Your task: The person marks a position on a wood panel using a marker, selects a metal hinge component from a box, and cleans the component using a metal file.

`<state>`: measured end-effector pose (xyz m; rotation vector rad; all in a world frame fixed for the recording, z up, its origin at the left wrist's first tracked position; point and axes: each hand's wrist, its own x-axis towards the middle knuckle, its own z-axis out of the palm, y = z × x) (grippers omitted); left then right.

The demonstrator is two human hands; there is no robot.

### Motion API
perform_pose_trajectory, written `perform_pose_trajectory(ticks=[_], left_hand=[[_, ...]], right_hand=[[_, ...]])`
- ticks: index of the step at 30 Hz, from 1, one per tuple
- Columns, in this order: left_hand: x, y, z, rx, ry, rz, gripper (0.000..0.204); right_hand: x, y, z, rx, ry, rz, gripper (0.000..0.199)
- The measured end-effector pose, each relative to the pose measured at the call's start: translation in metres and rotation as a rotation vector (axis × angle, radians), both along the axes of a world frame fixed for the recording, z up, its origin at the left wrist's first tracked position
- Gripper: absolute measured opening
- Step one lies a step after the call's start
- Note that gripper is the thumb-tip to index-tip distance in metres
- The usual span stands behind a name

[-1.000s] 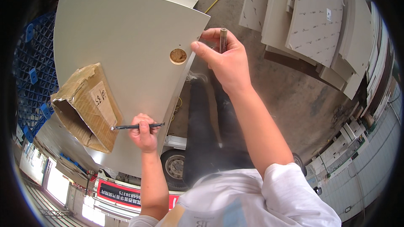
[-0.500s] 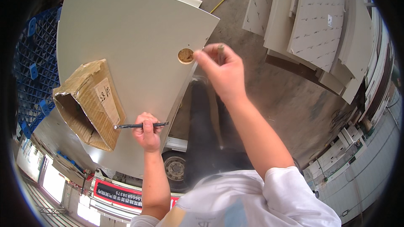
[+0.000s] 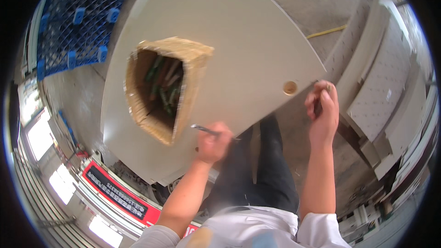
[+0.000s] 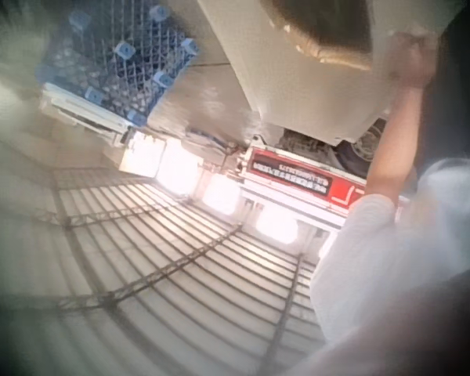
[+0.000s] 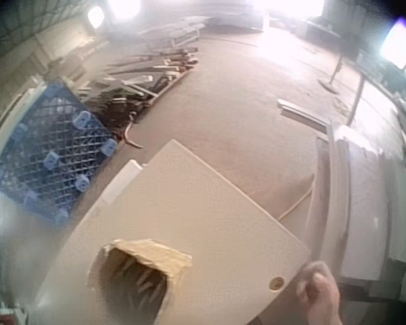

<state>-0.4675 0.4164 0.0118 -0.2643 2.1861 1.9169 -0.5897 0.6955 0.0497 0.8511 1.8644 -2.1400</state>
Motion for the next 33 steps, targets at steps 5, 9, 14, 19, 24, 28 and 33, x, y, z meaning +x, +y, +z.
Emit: perform_pose_trajectory(ticks=[5,9,14,19,24,28,33], left_hand=[[0.000,0.010,0.001,-0.056,0.065,0.036,0.021],[-0.006,0.009,0.007,-0.094,0.165,0.035,0.021],[-0.013,0.006,0.027,0.180,-0.067,0.057,0.017],[0.003,0.011,-0.004,0.548,-0.002,-0.018,0.030],[0.000,0.015,-0.015,0.843,0.050,-0.033,0.040],[0.000,0.019,-0.017,0.796,0.072,-0.009,0.040],[0.002,0.021,-0.017,0.763,0.086,0.012,0.039]], right_hand=[[0.014,-0.058,0.041,0.126,0.290,0.377,0.016],[-0.026,-0.101,0.074,0.413,0.998,0.872,0.015],[-0.033,-0.152,0.103,0.437,1.303,0.933,0.029],[-0.026,-0.184,0.094,0.370,1.325,0.952,0.028],[-0.013,-0.187,0.091,0.437,1.243,1.094,0.024],[-0.006,-0.182,0.088,0.505,1.145,1.152,0.026],[-0.003,-0.183,0.083,0.561,1.109,1.162,0.027]])
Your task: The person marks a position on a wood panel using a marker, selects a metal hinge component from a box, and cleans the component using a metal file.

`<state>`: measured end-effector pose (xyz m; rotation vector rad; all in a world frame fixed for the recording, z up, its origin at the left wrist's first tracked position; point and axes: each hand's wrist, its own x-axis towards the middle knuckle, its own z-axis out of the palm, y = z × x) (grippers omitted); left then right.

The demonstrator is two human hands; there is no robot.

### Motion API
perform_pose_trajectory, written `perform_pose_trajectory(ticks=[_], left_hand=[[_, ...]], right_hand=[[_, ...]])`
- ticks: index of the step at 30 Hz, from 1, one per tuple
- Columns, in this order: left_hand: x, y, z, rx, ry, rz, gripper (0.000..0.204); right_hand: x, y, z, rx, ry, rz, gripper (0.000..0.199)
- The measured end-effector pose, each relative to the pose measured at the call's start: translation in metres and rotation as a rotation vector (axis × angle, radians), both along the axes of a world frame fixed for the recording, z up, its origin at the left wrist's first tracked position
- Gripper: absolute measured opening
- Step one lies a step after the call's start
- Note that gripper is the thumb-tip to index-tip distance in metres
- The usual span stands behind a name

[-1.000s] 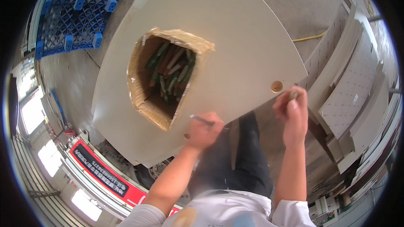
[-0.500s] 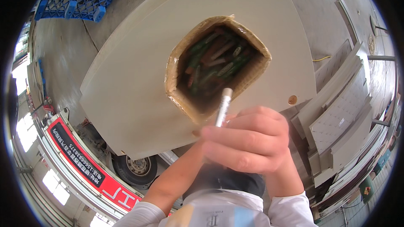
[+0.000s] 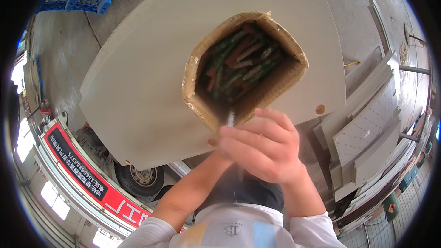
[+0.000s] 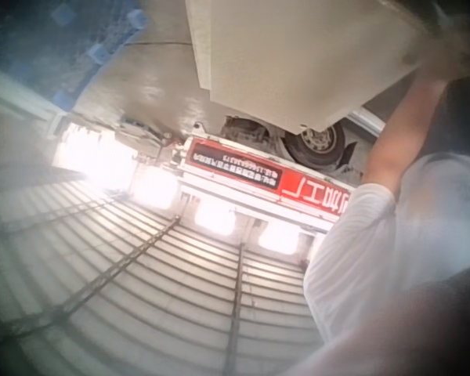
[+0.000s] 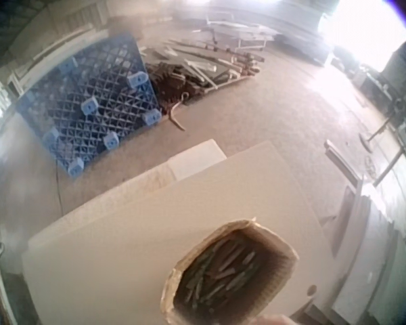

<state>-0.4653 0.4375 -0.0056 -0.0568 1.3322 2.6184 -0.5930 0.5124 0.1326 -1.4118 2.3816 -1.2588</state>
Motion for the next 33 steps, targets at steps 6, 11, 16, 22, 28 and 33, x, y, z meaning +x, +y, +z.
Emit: perform_pose_trajectory(ticks=[6,11,16,22,28,33], left_hand=[[0.004,0.002,0.001,-0.027,0.003,0.003,0.037],[0.008,0.002,0.002,-0.058,0.013,0.012,0.037],[0.010,0.006,-0.002,-0.095,0.026,0.017,0.036],[0.012,0.006,-0.004,-0.165,0.033,0.027,0.035],[0.017,0.007,-0.006,-0.228,0.049,0.020,0.033],[0.013,0.002,0.003,-0.248,0.027,0.039,0.023]], right_hand=[[0.002,-0.010,-0.005,0.046,0.003,-0.051,0.019],[0.001,-0.016,-0.009,0.108,0.045,-0.054,0.016],[0.001,-0.023,-0.001,0.183,0.001,-0.056,0.017],[-0.003,-0.026,0.001,0.170,0.016,-0.062,0.019],[-0.026,-0.036,0.007,0.199,-0.062,-0.164,0.039],[-0.052,-0.062,0.020,0.563,-0.079,-0.242,0.074]])
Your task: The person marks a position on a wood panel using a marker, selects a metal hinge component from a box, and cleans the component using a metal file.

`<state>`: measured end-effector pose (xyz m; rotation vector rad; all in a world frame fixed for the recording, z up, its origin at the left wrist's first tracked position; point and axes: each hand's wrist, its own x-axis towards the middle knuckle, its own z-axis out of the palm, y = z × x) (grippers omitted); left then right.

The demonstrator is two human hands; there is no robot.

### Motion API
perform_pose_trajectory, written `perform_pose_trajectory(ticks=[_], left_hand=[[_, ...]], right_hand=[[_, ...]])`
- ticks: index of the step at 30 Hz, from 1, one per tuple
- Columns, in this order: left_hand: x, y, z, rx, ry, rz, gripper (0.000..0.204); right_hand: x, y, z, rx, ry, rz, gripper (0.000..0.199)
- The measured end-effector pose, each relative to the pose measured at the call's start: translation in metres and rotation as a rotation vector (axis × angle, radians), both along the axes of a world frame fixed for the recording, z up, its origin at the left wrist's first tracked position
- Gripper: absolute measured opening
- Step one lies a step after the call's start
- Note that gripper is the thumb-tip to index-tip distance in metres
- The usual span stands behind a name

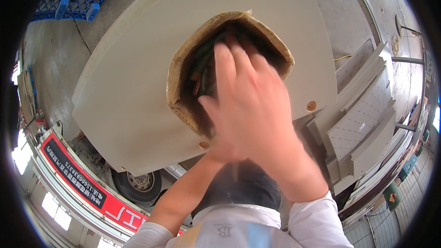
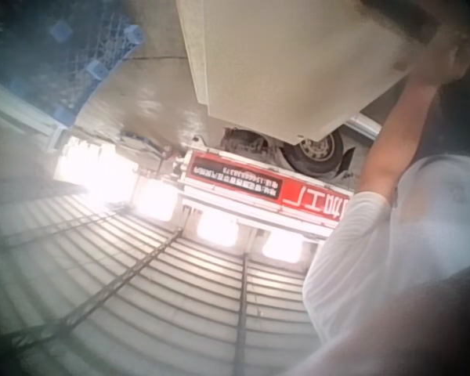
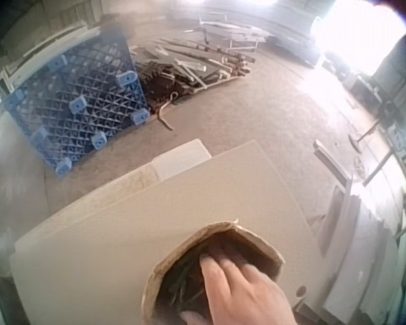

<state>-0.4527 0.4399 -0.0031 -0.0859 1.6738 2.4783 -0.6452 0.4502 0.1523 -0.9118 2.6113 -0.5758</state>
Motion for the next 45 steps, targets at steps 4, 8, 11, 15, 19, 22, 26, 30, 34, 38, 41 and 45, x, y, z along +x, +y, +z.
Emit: perform_pose_trajectory(ticks=[4,8,11,15,19,22,26,30,34,38,41,45], left_hand=[[-0.014,-0.011,0.016,-0.390,0.051,0.016,0.010],[-0.007,-0.006,0.006,-0.495,0.025,0.068,0.023],[-0.003,-0.004,0.003,-0.446,0.004,0.085,0.026],[0.005,-0.017,0.010,-0.607,0.149,-0.017,0.025],[0.050,-0.029,0.047,-0.126,-0.189,0.264,0.024],[0.051,-0.053,0.080,0.007,-0.522,0.655,0.039],[-0.013,-0.086,0.106,0.004,-0.495,0.646,0.056],[-0.052,-0.076,0.107,-0.078,-0.566,0.569,0.058],[-0.048,-0.078,0.099,0.131,-0.582,0.554,0.061],[-0.043,-0.069,0.092,0.193,-0.438,0.673,0.064],[-0.036,-0.060,0.104,0.110,-0.379,0.791,0.066],[-0.041,-0.044,0.116,0.163,-0.194,0.899,0.049]], right_hand=[[-0.020,-0.009,-0.022,0.161,0.106,0.074,0.093],[-0.029,-0.013,-0.026,0.230,0.127,0.105,0.091],[-0.027,-0.014,-0.023,0.274,0.180,0.186,0.084],[-0.026,-0.014,-0.024,0.249,0.187,0.194,0.079],[-0.032,-0.013,-0.020,0.327,0.098,0.217,0.077],[-0.033,-0.007,-0.023,0.330,0.120,0.266,0.074],[-0.030,-0.007,-0.019,0.303,0.093,0.258,0.067],[-0.026,0.005,-0.011,0.199,-0.067,0.334,0.049],[-0.006,0.033,0.000,0.010,-0.065,0.424,0.025],[0.017,0.066,0.005,-0.390,0.202,0.363,0.011],[0.031,0.096,0.024,-0.565,0.272,0.322,0.015],[0.051,0.115,0.044,-0.736,0.324,0.244,0.018]])
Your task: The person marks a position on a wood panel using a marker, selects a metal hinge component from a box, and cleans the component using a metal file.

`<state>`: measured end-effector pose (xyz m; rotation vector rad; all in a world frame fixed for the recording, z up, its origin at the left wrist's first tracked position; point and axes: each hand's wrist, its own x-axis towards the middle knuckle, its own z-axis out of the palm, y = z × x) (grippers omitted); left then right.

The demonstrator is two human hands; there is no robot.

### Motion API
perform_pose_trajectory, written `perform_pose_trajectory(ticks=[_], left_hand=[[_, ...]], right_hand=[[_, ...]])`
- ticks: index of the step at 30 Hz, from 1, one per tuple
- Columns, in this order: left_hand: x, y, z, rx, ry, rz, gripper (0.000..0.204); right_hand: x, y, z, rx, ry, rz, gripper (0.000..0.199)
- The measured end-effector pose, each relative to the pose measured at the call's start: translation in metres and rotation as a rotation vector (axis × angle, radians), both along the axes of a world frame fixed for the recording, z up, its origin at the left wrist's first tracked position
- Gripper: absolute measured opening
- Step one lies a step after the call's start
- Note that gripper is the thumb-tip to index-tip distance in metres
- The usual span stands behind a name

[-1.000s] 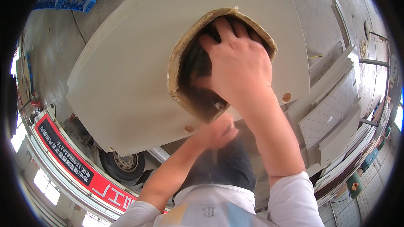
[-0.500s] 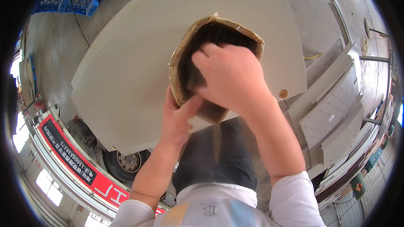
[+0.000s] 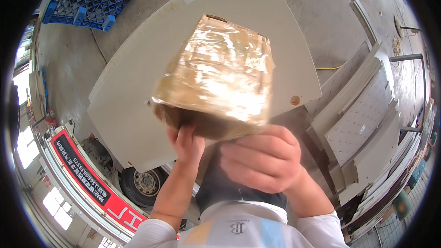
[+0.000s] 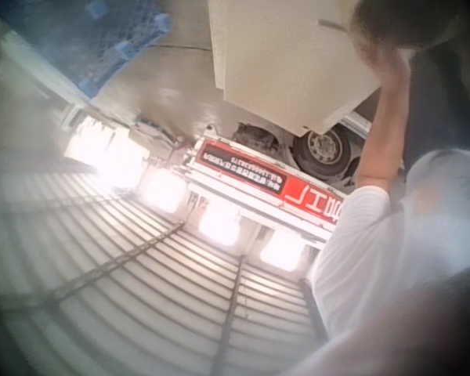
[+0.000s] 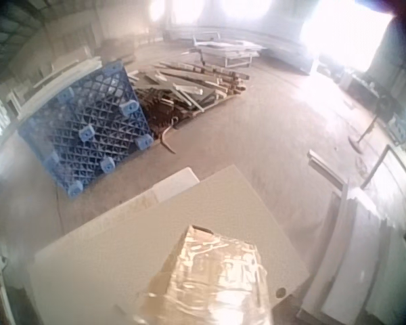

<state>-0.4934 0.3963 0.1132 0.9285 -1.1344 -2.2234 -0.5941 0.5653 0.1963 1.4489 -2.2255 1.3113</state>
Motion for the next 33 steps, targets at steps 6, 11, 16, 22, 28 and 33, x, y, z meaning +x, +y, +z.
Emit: perform_pose_trajectory(ticks=[6,11,16,22,28,33], left_hand=[[-0.029,0.009,-0.030,0.147,-0.040,0.013,0.036],[-0.030,0.022,-0.027,0.118,0.010,0.057,0.036],[-0.016,0.025,-0.028,0.133,-0.005,0.049,0.049],[-0.009,0.032,-0.017,-0.042,-0.148,0.009,0.055],[-0.006,0.050,-0.017,-0.156,-0.104,-0.016,0.059],[0.007,0.052,-0.015,-0.217,-0.128,-0.059,0.043]], right_hand=[[-0.014,-0.007,-0.027,0.188,-0.041,-0.153,0.028],[-0.018,-0.001,-0.035,0.131,-0.045,-0.192,0.030],[-0.007,-0.002,-0.029,0.131,-0.160,-0.167,0.031],[0.012,-0.016,-0.006,0.127,-0.423,-0.215,0.044],[-0.006,-0.054,-0.014,0.241,-0.320,-0.295,0.060],[-0.021,-0.064,-0.028,0.408,-0.457,-0.295,0.046]])
